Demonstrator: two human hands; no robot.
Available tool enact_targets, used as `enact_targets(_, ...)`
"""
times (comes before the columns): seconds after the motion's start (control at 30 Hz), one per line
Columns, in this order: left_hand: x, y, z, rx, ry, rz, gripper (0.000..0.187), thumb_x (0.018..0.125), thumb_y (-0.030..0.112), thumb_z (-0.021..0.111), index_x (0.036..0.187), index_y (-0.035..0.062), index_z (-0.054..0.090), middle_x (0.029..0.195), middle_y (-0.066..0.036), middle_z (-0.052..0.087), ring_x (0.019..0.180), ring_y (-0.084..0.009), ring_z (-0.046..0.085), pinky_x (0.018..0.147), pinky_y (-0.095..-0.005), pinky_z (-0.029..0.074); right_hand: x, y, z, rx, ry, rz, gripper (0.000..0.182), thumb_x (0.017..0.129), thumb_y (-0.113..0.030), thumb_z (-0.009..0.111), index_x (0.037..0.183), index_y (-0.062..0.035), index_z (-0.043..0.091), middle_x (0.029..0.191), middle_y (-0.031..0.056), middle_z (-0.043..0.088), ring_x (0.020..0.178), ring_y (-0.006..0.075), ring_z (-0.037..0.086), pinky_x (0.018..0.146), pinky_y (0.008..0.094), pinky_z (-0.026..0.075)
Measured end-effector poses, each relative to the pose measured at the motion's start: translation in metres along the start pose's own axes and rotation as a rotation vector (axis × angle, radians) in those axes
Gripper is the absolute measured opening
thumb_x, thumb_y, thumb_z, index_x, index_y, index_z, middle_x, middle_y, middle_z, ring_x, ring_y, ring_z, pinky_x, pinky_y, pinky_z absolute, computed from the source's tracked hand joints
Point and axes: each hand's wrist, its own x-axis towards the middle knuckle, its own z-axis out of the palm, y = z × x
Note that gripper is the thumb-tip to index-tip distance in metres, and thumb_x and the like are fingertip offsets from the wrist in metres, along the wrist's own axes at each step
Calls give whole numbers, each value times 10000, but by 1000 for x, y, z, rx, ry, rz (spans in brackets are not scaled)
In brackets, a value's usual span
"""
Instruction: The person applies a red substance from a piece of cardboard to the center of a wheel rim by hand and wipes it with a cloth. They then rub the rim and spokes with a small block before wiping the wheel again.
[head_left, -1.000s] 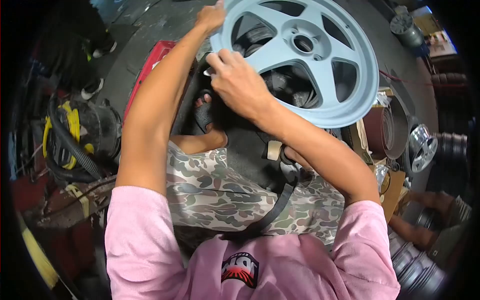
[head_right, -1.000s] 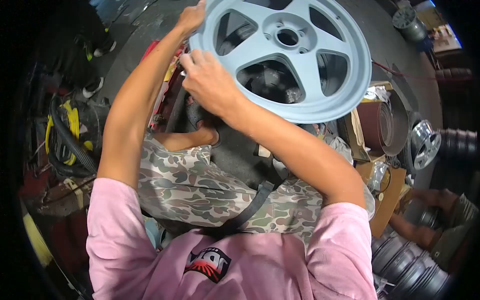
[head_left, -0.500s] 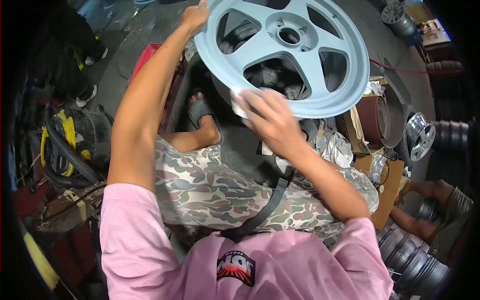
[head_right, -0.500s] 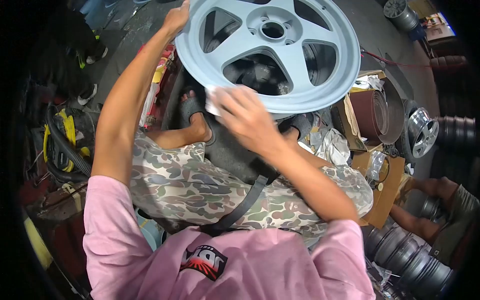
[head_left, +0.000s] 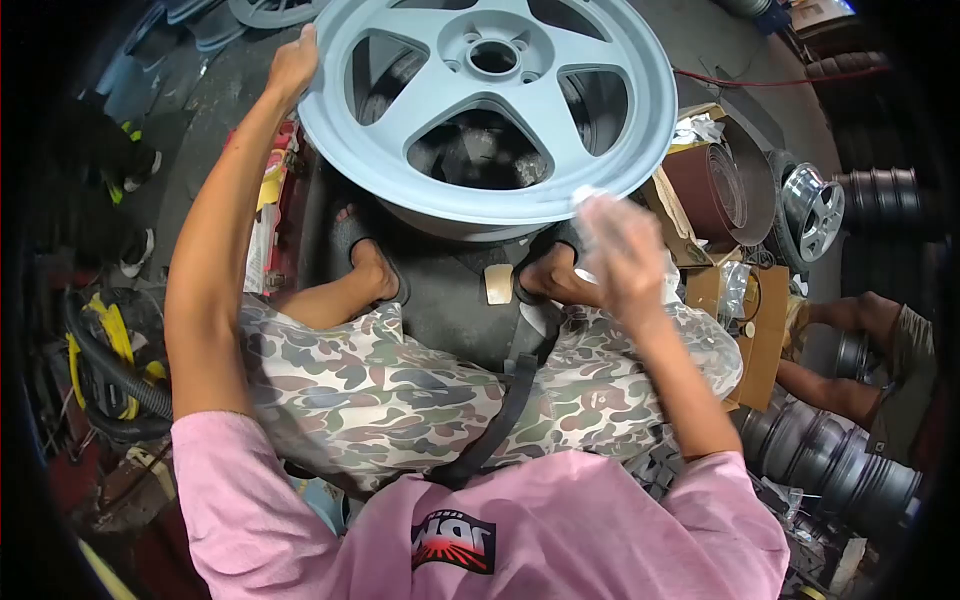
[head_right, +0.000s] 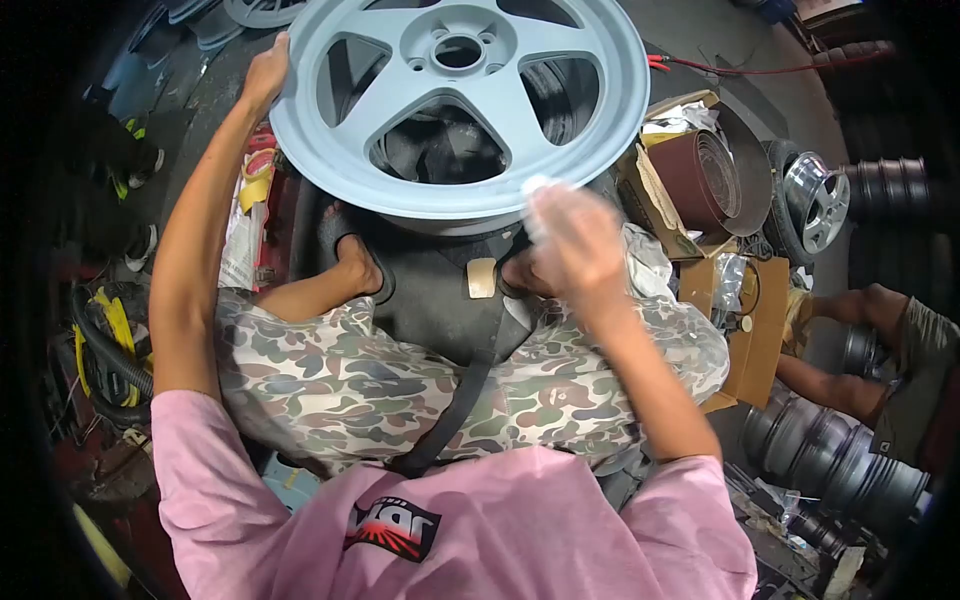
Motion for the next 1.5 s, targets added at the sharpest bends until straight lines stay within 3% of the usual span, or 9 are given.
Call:
enact_targets(0.1, 5, -4, -4, 100, 13, 14, 824, 1033, 613, 299, 1186, -97, 688, 1218, -352, 661, 1247, -471, 596, 1068, -464, 419, -1, -37, 0, 96, -76, 77, 405, 793, -11, 724, 1197, 14, 723, 1237, 154, 684, 1166, 333, 646, 1008, 459, 526)
enact_targets(0.33, -11, 8, -6, -23, -21, -107, 805, 1044, 610, 344, 1188, -103, 689, 1195, -319, 690, 1192, -405, 656, 1019, -443, 463, 23, 91, -12, -27, 58, 505, 279, 928, -41, 648, 1191, 22, 716, 1059, 189, 669, 953, 349, 679, 843, 430, 532)
enact_targets(0.7, -37, 11, -7, -398, -73, -244, 733, 1091, 554, 347, 1195, -84, 695, 1136, -219, 723, 1065, -269, 665, 965, -403, 471, 223, 266, 126, -370, 7, 254, 248, 931, -199, 621, 921, 15, 746, 965, 245, 664, 926, 423, 666, 865, 507, 531)
enact_targets(0.87, -47, 19, -8, -437, -107, -253, 714, 1079, 576, 388, 1257, -49, 685, 1186, -140, 721, 1089, -204, 653, 1006, -335, 452, 333, 208, 247, -160, 174, 16, 319, 945, -255, 596, 982, 24, 745, 1136, 267, 699, 1072, 430, 648, 1001, 519, 496)
enact_targets(1.0, -54, 30, -8, -420, -86, -247, 711, 1086, 569, 385, 1265, -55, 676, 1212, -131, 710, 1097, -194, 632, 1022, -332, 436, 344, 38, 254, 381, -39, -317, 235, 928, -148, 635, 1103, -44, 752, 1079, 179, 705, 1045, 378, 653, 954, 485, 519)
enact_targets(1.13, -54, 20, -3, -492, -138, -234, 711, 1096, 553, 373, 1287, -73, 652, 1223, -134, 704, 1113, -192, 626, 1025, -332, 433, 347, 147, 269, 8, 72, -293, 224, 946, -170, 627, 1081, -43, 753, 1085, 180, 698, 1071, 387, 646, 954, 492, 510)
enact_targets(1.23, -50, 21, 2, -540, -133, -197, 689, 1105, 523, 370, 1290, -81, 645, 1220, -140, 704, 1117, -195, 627, 1020, -333, 440, 318, 233, 212, -193, 50, 61, 297, 953, -243, 638, 1149, -58, 763, 1026, 190, 705, 1005, 389, 682, 897, 479, 533)
enact_targets(1.3, -52, 26, 7, -514, -56, -216, 710, 1093, 510, 366, 1114, -129, 676, 1006, -219, 716, 981, -251, 653, 915, -408, 472, 310, 252, 192, -238, -78, 205, 301, 917, -253, 644, 1102, -60, 782, 1039, 233, 716, 1034, 405, 659, 940, 499, 517)
enact_targets(1.5, -55, 34, 3, -585, -58, -225, 677, 1099, 503, 379, 1157, -109, 661, 1022, -154, 695, 971, -200, 615, 916, -370, 461, 357, 112, 265, 135, 83, -251, 280, 936, -192, 667, 1168, -57, 748, 1115, 201, 698, 1053, 396, 643, 942, 476, 514)
